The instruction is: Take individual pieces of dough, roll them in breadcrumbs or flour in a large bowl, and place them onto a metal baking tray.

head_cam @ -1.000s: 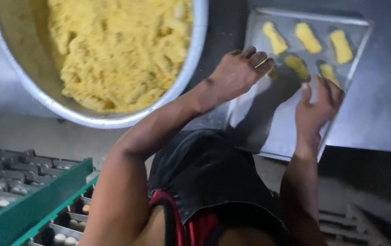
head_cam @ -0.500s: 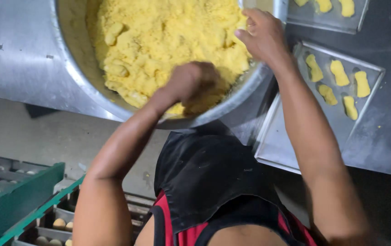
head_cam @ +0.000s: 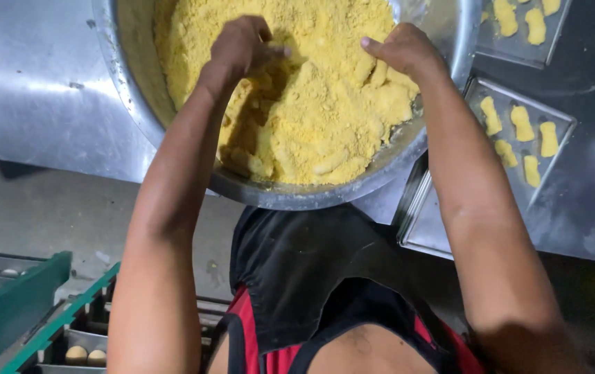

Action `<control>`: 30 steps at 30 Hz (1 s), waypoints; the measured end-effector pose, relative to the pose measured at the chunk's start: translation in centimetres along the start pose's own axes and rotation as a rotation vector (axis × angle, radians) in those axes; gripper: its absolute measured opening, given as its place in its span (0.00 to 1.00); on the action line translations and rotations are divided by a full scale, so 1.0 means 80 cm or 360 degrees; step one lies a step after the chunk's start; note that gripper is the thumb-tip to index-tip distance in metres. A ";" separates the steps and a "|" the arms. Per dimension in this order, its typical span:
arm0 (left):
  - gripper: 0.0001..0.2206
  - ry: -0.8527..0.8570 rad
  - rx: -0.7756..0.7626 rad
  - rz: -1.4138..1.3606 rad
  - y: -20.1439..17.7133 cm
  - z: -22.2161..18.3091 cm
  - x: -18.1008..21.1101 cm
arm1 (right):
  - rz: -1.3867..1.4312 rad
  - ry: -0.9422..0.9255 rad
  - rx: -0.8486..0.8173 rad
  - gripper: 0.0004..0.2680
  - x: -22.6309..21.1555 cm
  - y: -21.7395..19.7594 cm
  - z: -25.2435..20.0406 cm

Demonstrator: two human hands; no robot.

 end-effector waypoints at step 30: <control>0.06 0.0801 0.0261 -0.0106 -0.010 -0.084 -0.035 | -0.0479 -0.1566 0.0415 0.21 -0.112 0.069 -0.228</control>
Point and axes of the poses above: each hand's wrist, its own z-axis towards the middle knuckle, its own y-axis out of the palm, x = y × z, the point moved 3 cm from there along z, towards the middle knuckle, and after that the axes turned 1 degree about y, right-handed, at the moved point
